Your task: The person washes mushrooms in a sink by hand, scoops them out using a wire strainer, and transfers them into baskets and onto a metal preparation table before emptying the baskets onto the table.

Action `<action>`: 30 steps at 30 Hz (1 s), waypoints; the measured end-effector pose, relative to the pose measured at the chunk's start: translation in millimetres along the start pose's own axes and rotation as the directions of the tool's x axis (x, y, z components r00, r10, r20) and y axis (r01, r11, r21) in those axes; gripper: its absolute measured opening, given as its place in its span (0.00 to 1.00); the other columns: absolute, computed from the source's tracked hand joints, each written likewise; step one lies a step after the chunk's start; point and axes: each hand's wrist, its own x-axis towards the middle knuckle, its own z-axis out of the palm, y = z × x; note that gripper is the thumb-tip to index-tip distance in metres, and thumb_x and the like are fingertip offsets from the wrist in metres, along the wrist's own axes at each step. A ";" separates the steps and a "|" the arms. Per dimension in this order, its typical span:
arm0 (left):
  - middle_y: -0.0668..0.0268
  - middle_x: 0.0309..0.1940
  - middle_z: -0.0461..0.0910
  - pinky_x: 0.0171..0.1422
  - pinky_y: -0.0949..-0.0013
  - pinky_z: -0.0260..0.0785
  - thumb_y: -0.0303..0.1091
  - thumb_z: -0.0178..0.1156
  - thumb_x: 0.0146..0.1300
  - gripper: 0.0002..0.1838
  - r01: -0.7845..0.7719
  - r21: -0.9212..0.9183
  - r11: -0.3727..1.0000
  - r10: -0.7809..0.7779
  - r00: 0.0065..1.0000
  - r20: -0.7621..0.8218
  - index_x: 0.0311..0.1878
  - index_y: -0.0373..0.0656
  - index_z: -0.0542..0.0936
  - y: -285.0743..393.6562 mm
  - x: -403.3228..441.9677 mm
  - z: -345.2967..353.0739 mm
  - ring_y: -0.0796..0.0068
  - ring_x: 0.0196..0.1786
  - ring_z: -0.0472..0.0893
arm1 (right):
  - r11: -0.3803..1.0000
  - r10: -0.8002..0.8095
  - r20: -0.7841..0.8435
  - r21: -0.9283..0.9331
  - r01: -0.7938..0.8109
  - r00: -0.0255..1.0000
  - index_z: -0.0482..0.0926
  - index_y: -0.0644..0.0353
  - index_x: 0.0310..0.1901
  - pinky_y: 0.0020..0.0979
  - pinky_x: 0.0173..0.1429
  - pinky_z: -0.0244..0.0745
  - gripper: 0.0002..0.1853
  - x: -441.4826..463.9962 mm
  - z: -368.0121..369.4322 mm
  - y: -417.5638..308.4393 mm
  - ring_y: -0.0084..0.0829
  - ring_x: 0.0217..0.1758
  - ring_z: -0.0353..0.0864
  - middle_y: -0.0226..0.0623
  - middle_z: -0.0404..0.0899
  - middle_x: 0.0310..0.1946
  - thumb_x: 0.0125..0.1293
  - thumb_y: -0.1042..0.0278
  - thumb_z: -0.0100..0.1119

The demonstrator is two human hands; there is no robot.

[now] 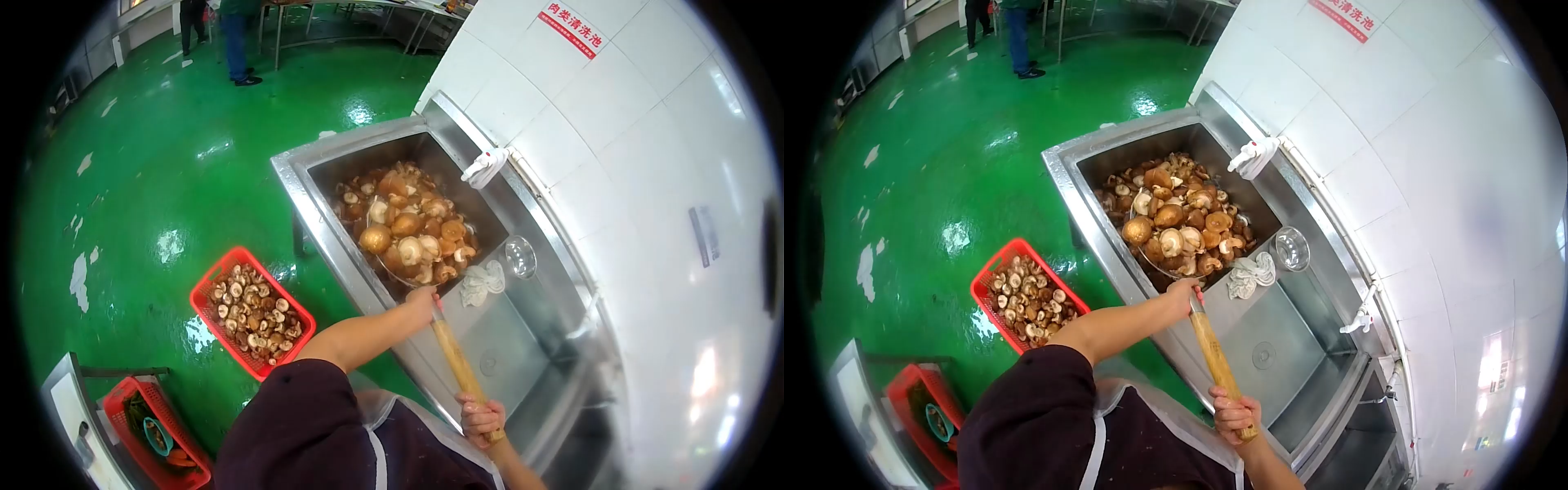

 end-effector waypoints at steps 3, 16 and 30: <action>0.65 0.19 0.67 0.21 0.61 0.64 0.28 0.52 0.57 0.04 0.029 0.013 0.999 -0.029 1.000 0.000 0.30 0.41 0.68 -7.7 -5.2 0.0 0.69 0.17 0.68 | 0.999 0.009 0.014 -0.032 -0.009 1.000 0.56 0.62 0.39 0.16 0.19 0.69 0.16 -8.7 -2.1 7.4 0.14 0.16 0.66 0.27 0.60 0.20 0.54 0.78 0.53; 0.68 0.18 0.67 0.22 0.63 0.66 0.32 0.51 0.59 0.06 -0.022 -0.020 1.000 0.024 0.996 0.090 0.28 0.44 0.67 -4.7 -35.5 10.2 0.73 0.17 0.68 | 0.983 0.083 -0.035 -0.162 -0.088 0.996 0.56 0.62 0.39 0.17 0.19 0.68 0.15 -24.5 11.8 6.5 0.13 0.16 0.65 0.26 0.59 0.19 0.55 0.77 0.51; 0.68 0.20 0.69 0.24 0.63 0.65 0.32 0.52 0.58 0.04 -0.214 -0.295 0.931 0.262 0.956 0.133 0.31 0.45 0.69 14.4 -163.3 -81.8 0.71 0.21 0.70 | 0.830 0.357 -0.238 -0.362 -0.424 0.903 0.57 0.60 0.40 0.18 0.17 0.62 0.15 -47.9 -6.3 60.8 0.15 0.15 0.65 0.24 0.60 0.18 0.55 0.72 0.52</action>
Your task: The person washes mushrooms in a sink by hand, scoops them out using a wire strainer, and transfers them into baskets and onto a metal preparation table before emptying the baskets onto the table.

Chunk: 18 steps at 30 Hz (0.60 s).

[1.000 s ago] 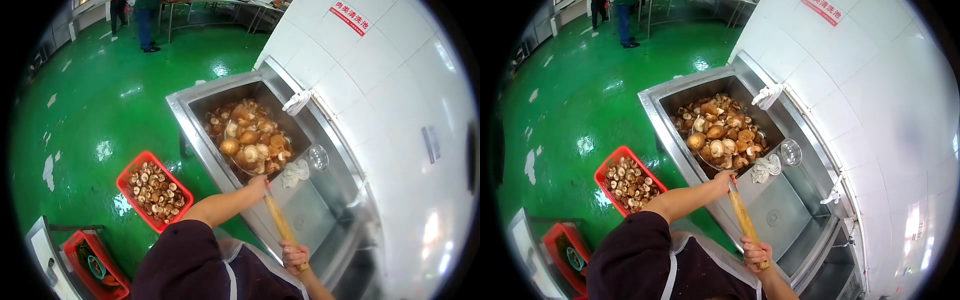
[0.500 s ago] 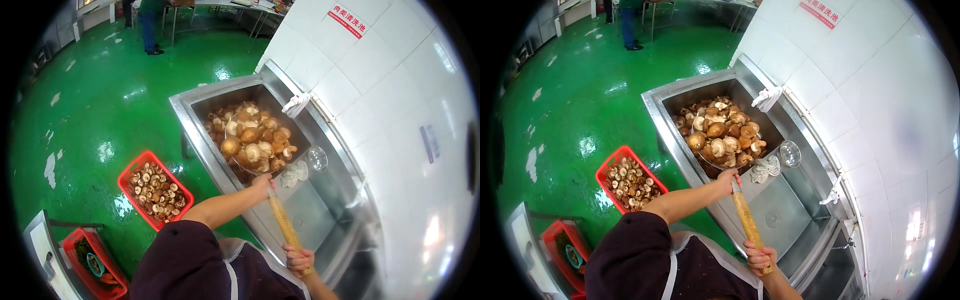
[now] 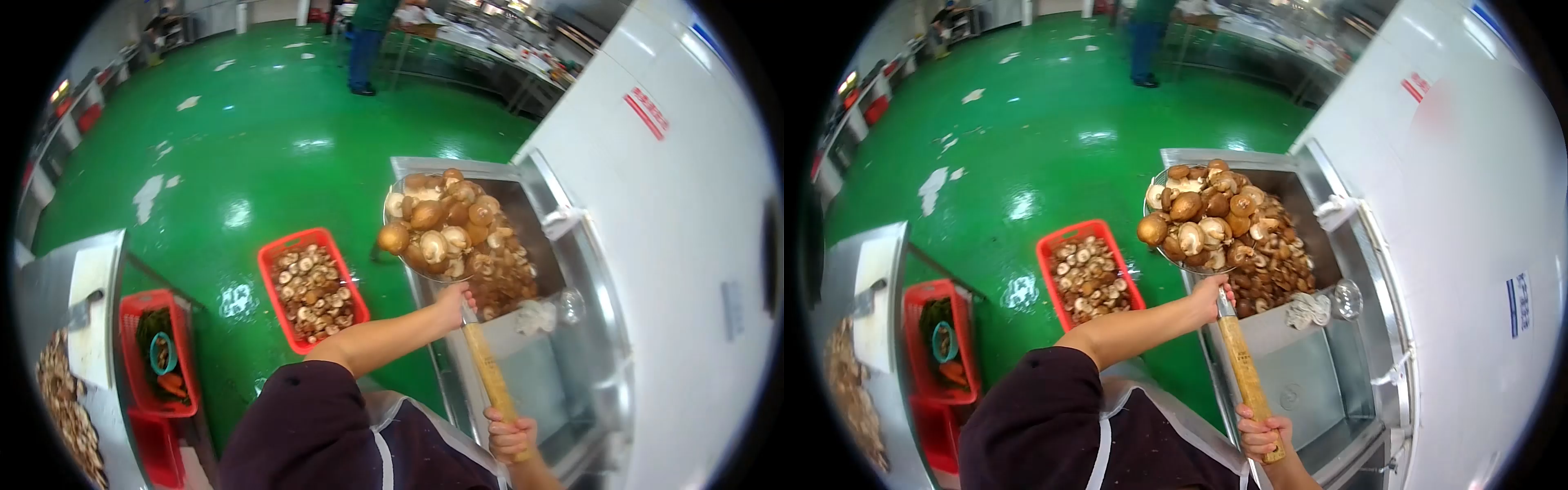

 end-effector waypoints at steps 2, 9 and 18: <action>0.70 0.18 0.67 0.23 0.64 0.66 0.32 0.51 0.59 0.05 -0.080 -0.019 0.997 0.080 0.996 -0.025 0.29 0.45 0.68 21.8 -28.8 -21.4 0.74 0.19 0.69 | 0.997 0.072 -0.015 -0.004 -0.072 0.997 0.57 0.60 0.40 0.18 0.18 0.64 0.15 13.3 1.8 13.7 0.15 0.15 0.66 0.24 0.61 0.18 0.54 0.73 0.53; 0.69 0.18 0.67 0.24 0.64 0.67 0.34 0.52 0.59 0.07 -0.316 -0.259 0.913 0.287 0.947 -0.144 0.28 0.46 0.68 105.7 -145.4 -118.6 0.74 0.19 0.68 | 0.927 0.373 -0.141 0.010 -0.376 0.917 0.58 0.59 0.39 0.17 0.17 0.65 0.16 85.9 20.6 76.4 0.13 0.15 0.64 0.25 0.60 0.19 0.52 0.73 0.54; 0.68 0.16 0.66 0.22 0.62 0.66 0.35 0.51 0.60 0.07 -0.670 -0.478 0.568 0.598 0.735 -0.318 0.29 0.46 0.67 237.0 -368.7 -316.3 0.72 0.17 0.68 | 0.606 0.768 -0.229 -0.041 -0.795 0.598 0.57 0.58 0.58 0.19 0.18 0.64 0.28 261.6 17.9 233.4 0.19 0.18 0.62 0.30 0.59 0.23 0.56 0.76 0.52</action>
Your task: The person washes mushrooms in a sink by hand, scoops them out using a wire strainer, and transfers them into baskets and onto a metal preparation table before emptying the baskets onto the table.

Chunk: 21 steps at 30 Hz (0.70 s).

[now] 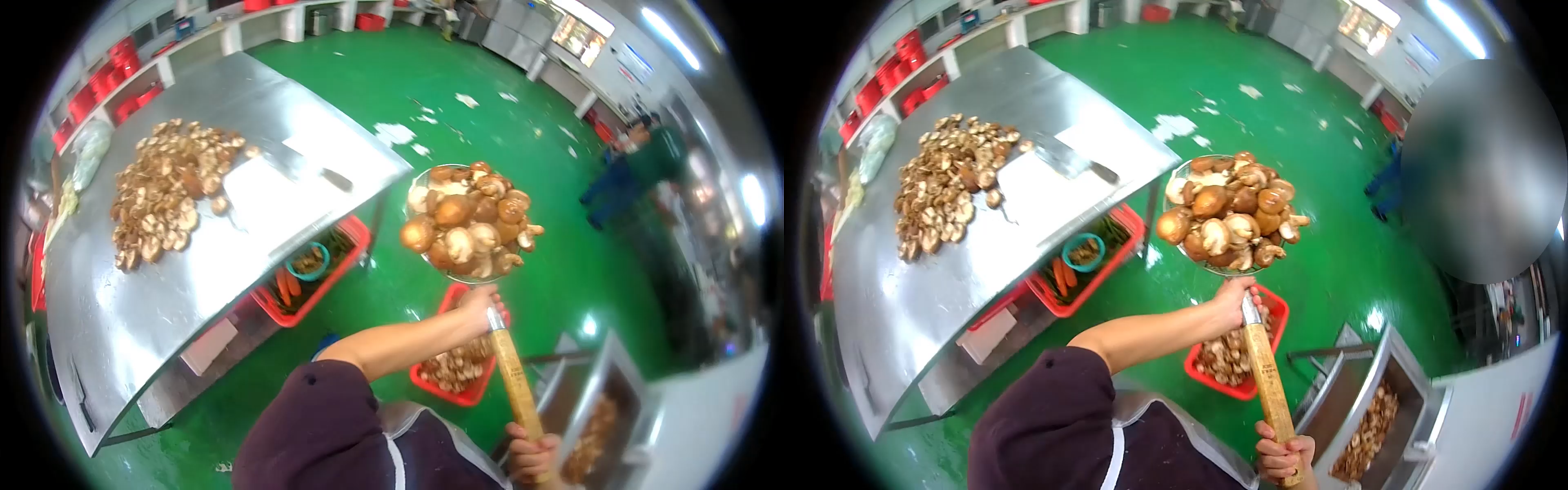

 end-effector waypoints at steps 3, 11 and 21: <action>0.68 0.17 0.66 0.21 0.63 0.67 0.35 0.51 0.60 0.08 -0.068 -0.024 0.997 0.068 0.998 -0.002 0.28 0.45 0.67 141.1 -1.6 -18.2 0.72 0.17 0.68 | 0.989 0.149 -0.086 0.000 -0.150 0.985 0.56 0.58 0.40 0.18 0.18 0.63 0.17 118.0 29.6 -15.3 0.14 0.16 0.63 0.27 0.60 0.20 0.52 0.75 0.53; 0.61 0.22 0.70 0.24 0.63 0.68 0.32 0.50 0.60 0.05 -0.498 -0.111 0.860 0.504 0.863 0.036 0.34 0.40 0.69 482.4 -10.3 -117.8 0.67 0.21 0.71 | 0.851 0.462 -0.158 -0.195 -0.487 0.872 0.60 0.61 0.42 0.21 0.19 0.62 0.16 439.2 62.6 -47.2 0.17 0.17 0.61 0.28 0.59 0.22 0.53 0.76 0.53; 0.68 0.20 0.73 0.24 0.71 0.68 0.33 0.56 0.58 0.06 -0.770 0.218 0.600 0.800 0.570 -0.189 0.31 0.43 0.72 700.0 -122.8 -182.9 0.76 0.22 0.74 | 0.390 0.295 -0.403 -0.777 -0.494 0.866 0.62 0.59 0.38 0.24 0.18 0.61 0.14 697.9 60.3 32.7 0.20 0.17 0.63 0.29 0.63 0.21 0.51 0.79 0.54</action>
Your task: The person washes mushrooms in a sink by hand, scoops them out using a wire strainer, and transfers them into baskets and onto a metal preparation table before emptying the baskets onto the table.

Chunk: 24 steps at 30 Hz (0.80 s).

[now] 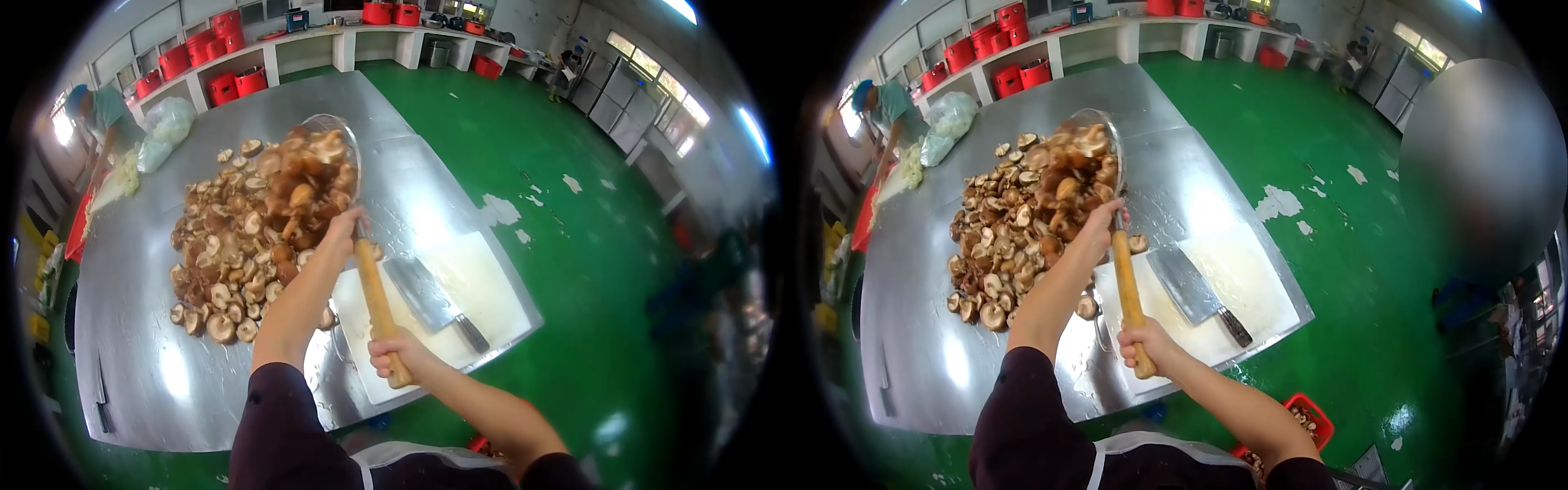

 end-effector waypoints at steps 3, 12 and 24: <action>0.68 0.20 0.73 0.22 0.74 0.67 0.36 0.53 0.60 0.08 -0.082 0.005 0.997 0.082 0.996 -0.038 0.31 0.42 0.71 32.3 21.1 -13.5 0.78 0.22 0.73 | 0.935 -0.109 -0.155 -0.350 0.048 0.982 0.62 0.59 0.37 0.25 0.17 0.63 0.15 34.4 18.0 -9.7 0.22 0.17 0.65 0.31 0.64 0.21 0.50 0.80 0.55; 0.67 0.19 0.68 0.18 0.75 0.63 0.38 0.54 0.61 0.10 -0.370 0.066 0.927 0.369 0.929 0.024 0.32 0.41 0.69 117.2 -8.2 32.4 0.78 0.21 0.70 | 0.765 -0.288 -0.016 -0.606 0.220 0.958 0.63 0.61 0.36 0.29 0.17 0.64 0.16 41.6 24.9 -42.6 0.26 0.15 0.68 0.36 0.69 0.21 0.46 0.77 0.57; 0.68 0.32 0.73 0.39 0.63 0.69 0.38 0.54 0.59 0.08 0.197 -0.161 0.967 -0.068 0.810 0.583 0.39 0.47 0.71 -77.9 -145.1 189.5 0.70 0.34 0.74 | 0.953 -0.304 0.181 0.058 0.298 0.935 0.60 0.58 0.37 0.19 0.15 0.58 0.18 -253.7 -57.8 24.3 0.16 0.15 0.60 0.28 0.61 0.20 0.47 0.74 0.59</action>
